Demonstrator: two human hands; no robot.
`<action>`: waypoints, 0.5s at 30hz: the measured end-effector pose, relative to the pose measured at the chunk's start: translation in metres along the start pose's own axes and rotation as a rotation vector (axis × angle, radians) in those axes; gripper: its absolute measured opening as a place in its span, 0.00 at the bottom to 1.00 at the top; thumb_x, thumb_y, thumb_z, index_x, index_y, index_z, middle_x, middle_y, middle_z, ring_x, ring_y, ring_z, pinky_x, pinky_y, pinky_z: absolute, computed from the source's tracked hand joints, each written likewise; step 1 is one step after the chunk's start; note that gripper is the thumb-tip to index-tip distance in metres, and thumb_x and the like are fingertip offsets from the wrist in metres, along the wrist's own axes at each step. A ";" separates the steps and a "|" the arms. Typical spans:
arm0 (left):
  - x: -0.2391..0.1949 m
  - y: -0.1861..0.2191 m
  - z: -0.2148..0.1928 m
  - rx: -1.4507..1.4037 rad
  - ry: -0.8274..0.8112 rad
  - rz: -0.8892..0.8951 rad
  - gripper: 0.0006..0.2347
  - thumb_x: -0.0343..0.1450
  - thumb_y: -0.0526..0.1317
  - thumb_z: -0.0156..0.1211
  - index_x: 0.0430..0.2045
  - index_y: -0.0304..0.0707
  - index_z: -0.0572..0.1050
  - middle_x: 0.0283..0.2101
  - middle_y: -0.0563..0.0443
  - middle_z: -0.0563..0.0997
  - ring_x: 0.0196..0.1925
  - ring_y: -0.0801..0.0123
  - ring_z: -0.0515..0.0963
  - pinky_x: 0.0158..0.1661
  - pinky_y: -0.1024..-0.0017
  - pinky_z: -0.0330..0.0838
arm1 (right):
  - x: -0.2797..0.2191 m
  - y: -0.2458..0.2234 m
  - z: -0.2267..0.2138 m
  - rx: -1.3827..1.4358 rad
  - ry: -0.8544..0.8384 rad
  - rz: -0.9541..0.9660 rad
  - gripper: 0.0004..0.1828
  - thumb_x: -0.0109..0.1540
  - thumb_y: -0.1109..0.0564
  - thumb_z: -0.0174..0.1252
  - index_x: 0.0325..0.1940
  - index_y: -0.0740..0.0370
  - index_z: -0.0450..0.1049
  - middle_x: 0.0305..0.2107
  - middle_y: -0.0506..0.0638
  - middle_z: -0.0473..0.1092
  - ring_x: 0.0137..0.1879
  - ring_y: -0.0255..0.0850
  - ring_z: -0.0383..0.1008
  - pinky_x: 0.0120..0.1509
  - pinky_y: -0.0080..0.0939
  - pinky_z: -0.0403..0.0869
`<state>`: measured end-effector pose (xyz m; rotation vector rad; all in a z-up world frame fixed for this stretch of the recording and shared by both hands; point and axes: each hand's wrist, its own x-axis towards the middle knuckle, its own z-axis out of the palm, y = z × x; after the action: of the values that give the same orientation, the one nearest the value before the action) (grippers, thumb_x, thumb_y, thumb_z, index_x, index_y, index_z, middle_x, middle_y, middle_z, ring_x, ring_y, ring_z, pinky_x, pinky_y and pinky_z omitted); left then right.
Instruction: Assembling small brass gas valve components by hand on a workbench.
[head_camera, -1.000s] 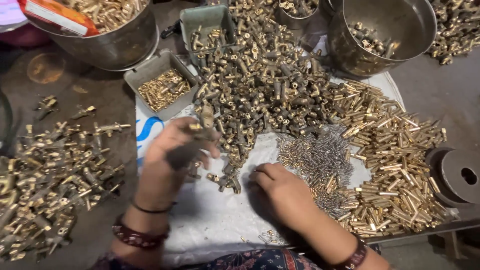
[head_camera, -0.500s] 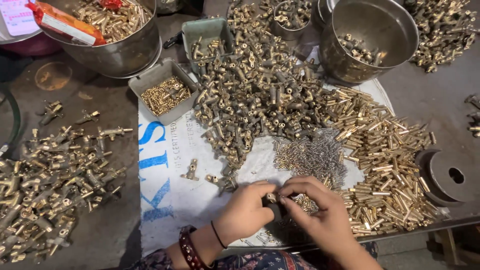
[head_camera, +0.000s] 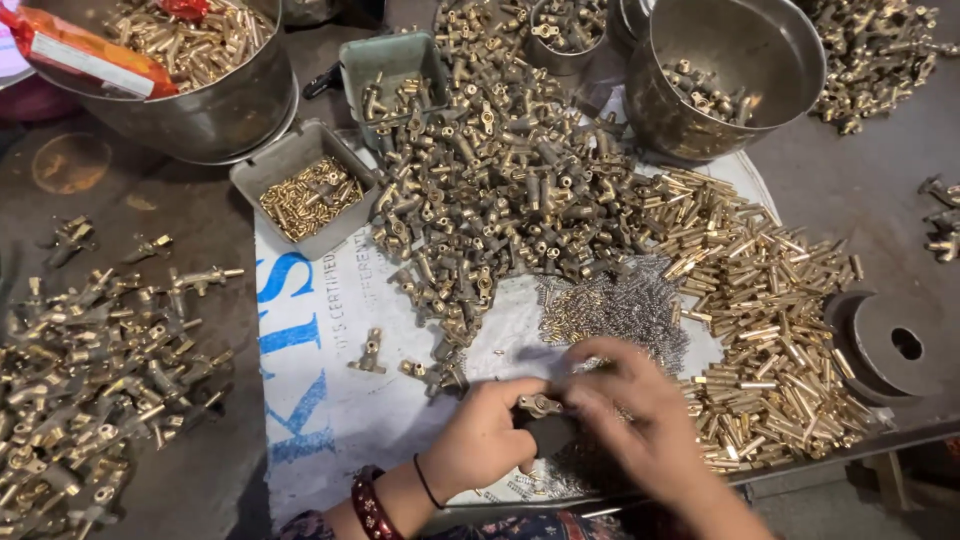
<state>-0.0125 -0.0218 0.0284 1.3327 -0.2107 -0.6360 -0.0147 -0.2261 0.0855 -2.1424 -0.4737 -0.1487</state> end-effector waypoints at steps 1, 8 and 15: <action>0.000 0.011 -0.002 0.004 -0.005 0.001 0.12 0.66 0.27 0.58 0.42 0.29 0.80 0.26 0.56 0.80 0.23 0.82 0.78 0.24 0.77 0.72 | 0.006 0.019 -0.013 -0.001 0.007 0.000 0.10 0.58 0.60 0.64 0.43 0.61 0.82 0.48 0.55 0.74 0.56 0.46 0.75 0.60 0.46 0.72; -0.006 0.030 -0.012 0.249 0.132 0.019 0.10 0.68 0.32 0.65 0.42 0.39 0.85 0.29 0.58 0.81 0.27 0.82 0.74 0.28 0.77 0.68 | 0.013 0.116 -0.069 -0.892 0.110 0.225 0.13 0.60 0.54 0.65 0.49 0.52 0.83 0.50 0.52 0.75 0.58 0.52 0.72 0.63 0.49 0.72; -0.004 0.017 -0.021 0.272 0.152 0.051 0.13 0.65 0.28 0.60 0.41 0.40 0.84 0.28 0.56 0.84 0.28 0.81 0.78 0.29 0.78 0.72 | 0.019 0.056 -0.058 -0.587 0.205 0.536 0.13 0.65 0.52 0.63 0.53 0.56 0.80 0.49 0.53 0.76 0.53 0.48 0.78 0.57 0.45 0.74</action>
<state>-0.0001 -0.0009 0.0403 1.6256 -0.2126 -0.4718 0.0287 -0.2967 0.0818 -2.7051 0.3140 -0.2179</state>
